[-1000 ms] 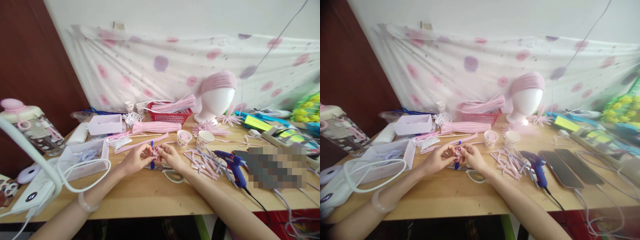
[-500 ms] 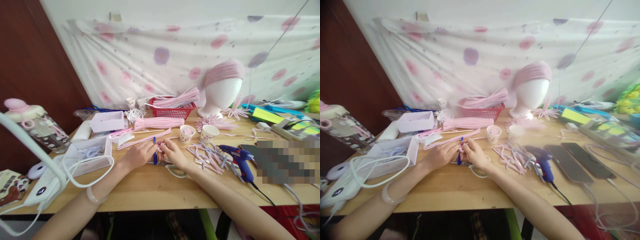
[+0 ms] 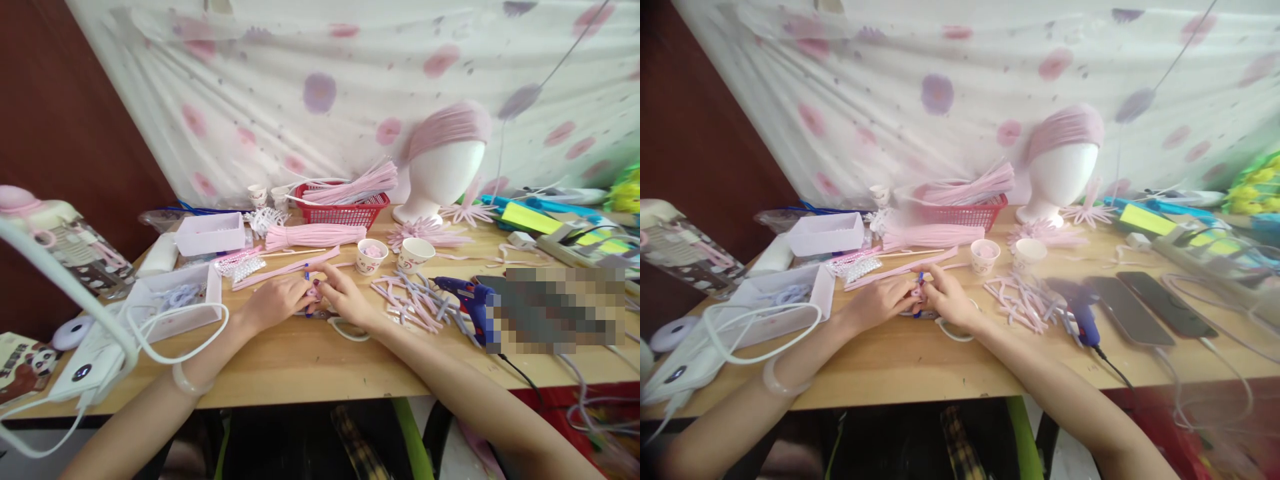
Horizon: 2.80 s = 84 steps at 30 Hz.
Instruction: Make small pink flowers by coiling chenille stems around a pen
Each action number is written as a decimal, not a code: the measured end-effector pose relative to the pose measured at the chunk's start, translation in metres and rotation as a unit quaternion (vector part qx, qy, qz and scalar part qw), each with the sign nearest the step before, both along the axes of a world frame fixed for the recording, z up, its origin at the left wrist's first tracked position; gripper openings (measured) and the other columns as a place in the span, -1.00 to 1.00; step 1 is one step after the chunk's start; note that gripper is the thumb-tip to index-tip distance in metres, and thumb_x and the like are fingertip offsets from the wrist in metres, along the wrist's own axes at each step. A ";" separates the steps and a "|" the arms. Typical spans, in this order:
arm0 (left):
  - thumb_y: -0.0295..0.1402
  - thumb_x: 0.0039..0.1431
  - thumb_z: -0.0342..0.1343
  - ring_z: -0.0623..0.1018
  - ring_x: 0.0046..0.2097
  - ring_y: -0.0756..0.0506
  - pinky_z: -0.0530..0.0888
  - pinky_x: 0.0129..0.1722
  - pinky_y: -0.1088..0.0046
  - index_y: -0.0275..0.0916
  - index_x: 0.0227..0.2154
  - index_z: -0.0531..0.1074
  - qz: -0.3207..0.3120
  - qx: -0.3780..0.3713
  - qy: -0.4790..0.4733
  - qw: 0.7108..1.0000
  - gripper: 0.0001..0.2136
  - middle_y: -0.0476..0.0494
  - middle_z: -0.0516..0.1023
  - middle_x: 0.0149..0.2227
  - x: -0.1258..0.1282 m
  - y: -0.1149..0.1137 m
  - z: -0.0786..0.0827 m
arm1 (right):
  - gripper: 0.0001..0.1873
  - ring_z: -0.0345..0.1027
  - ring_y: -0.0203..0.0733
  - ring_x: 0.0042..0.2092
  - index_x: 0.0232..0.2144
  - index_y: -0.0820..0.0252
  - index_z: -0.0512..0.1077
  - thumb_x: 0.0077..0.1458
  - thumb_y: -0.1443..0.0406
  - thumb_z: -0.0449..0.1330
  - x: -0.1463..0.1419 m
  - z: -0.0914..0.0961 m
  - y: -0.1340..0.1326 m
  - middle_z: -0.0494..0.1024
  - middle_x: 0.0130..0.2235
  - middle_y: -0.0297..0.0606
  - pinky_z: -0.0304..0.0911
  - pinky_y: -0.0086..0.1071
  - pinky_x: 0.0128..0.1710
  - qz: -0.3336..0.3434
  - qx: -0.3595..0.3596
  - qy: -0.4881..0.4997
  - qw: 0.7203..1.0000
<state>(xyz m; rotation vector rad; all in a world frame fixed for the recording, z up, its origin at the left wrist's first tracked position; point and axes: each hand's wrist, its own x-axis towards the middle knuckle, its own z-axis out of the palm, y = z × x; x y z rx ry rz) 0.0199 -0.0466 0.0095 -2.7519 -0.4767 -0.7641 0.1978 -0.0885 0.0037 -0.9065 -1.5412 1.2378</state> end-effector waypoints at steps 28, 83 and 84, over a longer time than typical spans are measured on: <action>-0.43 0.29 -0.22 0.41 -0.44 -0.03 0.33 -0.41 0.45 -0.24 -0.43 0.29 -0.024 -0.320 -0.058 0.945 -0.77 -0.06 0.43 -0.46 0.003 -0.016 0.010 | -0.67 0.07 -0.36 -0.64 0.05 0.15 0.14 0.25 0.22 -0.02 -0.005 0.002 -0.009 0.17 -0.67 -0.58 0.04 -0.51 -0.64 -0.039 0.060 -0.045 0.996; -0.18 0.11 0.06 0.29 -0.61 0.07 0.42 -0.64 0.52 -0.25 -0.47 0.29 -0.078 -0.738 -0.315 0.591 -0.77 0.12 0.20 -0.63 0.019 -0.016 -0.004 | -0.77 0.25 -0.25 -0.45 -0.32 0.09 0.18 0.30 0.11 -0.08 -0.011 -0.007 -0.015 0.32 -0.47 -0.37 0.22 -0.36 -0.40 -0.117 0.115 -0.043 0.986; -0.17 0.12 0.05 0.30 -0.61 0.07 0.40 -0.65 0.54 -0.25 -0.48 0.29 -0.071 -0.728 -0.320 0.602 -0.76 0.11 0.20 -0.63 0.018 -0.015 -0.004 | -0.78 0.27 -0.24 -0.44 -0.28 0.08 0.18 0.30 0.10 -0.08 -0.011 -0.009 -0.014 0.32 -0.46 -0.37 0.24 -0.35 -0.39 -0.100 0.104 -0.030 0.989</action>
